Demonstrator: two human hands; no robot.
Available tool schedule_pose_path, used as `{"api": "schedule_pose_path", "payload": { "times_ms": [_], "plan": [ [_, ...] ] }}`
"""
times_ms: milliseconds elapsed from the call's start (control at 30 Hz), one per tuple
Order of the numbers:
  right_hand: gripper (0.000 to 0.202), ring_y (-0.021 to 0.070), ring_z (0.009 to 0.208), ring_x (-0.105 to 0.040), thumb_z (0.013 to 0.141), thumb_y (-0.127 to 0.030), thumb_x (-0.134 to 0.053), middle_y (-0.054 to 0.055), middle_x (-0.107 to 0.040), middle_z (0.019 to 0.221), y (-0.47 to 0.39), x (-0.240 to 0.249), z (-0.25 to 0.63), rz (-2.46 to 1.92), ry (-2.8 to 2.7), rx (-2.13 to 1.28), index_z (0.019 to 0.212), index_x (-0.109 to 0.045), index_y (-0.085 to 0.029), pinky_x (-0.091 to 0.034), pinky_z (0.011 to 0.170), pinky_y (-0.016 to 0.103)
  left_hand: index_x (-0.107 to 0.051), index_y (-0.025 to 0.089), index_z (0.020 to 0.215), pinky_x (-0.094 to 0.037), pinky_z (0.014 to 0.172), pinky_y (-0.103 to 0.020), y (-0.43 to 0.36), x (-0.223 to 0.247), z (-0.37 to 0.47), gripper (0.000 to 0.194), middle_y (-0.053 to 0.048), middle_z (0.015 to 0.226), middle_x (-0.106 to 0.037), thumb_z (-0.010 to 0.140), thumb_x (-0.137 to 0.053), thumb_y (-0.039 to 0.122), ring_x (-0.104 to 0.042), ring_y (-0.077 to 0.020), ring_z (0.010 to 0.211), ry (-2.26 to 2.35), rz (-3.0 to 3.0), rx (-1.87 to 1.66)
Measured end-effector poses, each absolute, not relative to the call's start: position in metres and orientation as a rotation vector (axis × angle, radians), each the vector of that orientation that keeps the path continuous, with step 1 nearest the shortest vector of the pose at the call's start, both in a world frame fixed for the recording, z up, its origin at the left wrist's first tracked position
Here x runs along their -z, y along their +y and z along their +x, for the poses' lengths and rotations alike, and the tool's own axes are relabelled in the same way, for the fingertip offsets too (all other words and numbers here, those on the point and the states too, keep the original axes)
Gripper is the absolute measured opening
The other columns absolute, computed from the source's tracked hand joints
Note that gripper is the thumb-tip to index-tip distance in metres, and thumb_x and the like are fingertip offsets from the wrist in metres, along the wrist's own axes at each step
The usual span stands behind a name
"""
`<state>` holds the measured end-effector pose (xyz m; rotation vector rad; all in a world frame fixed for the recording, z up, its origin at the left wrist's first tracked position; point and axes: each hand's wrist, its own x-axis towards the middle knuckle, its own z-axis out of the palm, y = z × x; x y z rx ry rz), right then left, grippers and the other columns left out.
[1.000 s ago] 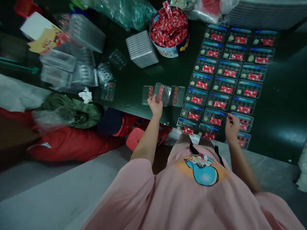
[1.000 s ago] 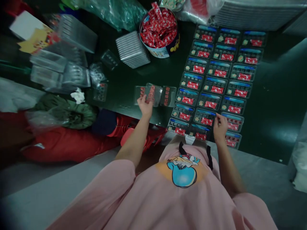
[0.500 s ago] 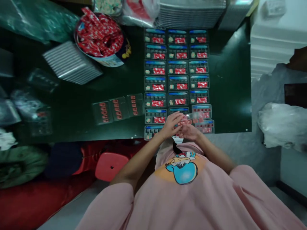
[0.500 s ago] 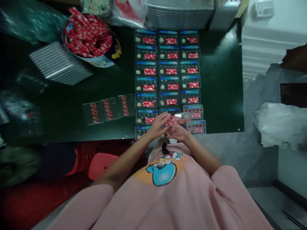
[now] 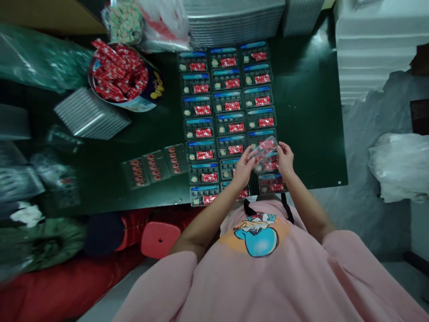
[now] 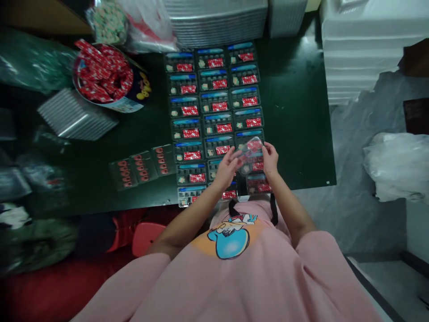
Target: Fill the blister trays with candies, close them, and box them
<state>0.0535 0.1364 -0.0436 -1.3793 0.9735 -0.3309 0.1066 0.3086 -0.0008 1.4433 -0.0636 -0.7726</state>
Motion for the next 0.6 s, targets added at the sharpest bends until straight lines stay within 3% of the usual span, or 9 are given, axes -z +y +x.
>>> {"api": "schedule_pose_path", "payload": {
  "times_ms": [167,267,600],
  "plan": [
    [0.032,0.0148,0.077,-0.057,0.084,-0.036,-0.056,0.003,-0.063,0.083,0.114,0.052,0.082,-1.698,0.895,0.321,0.107,-0.065,-0.015,-0.047,0.083,0.030,-0.037,0.023,0.146,-0.054,0.090,-0.035,0.271,0.051,0.168,0.063,-0.011,0.121,-0.062,0.087,-0.059,0.023,-0.065,-0.0182,0.102,0.166,1.751,0.511],
    [0.029,0.0159,0.078,-0.057,0.085,-0.032,-0.055,0.004,-0.064,0.084,0.104,0.061,0.091,-1.805,0.897,0.287,0.105,-0.066,-0.016,-0.046,0.084,0.032,-0.043,0.022,0.143,-0.050,0.096,-0.037,0.256,0.068,0.192,0.064,-0.008,0.112,-0.062,0.083,-0.061,0.012,-0.063,-0.0192,0.101,0.098,2.010,0.435],
    [0.027,0.0164,0.080,-0.054,0.082,-0.027,-0.056,0.008,-0.058,0.098,0.101,0.084,0.083,-1.961,0.953,0.237,0.106,-0.065,-0.018,-0.047,0.083,0.033,-0.051,0.017,0.137,-0.031,0.112,-0.045,0.252,0.070,0.188,0.059,-0.016,0.130,-0.049,0.080,-0.062,0.009,-0.043,-0.0309,0.129,-0.291,2.405,0.367]
  ]
}}
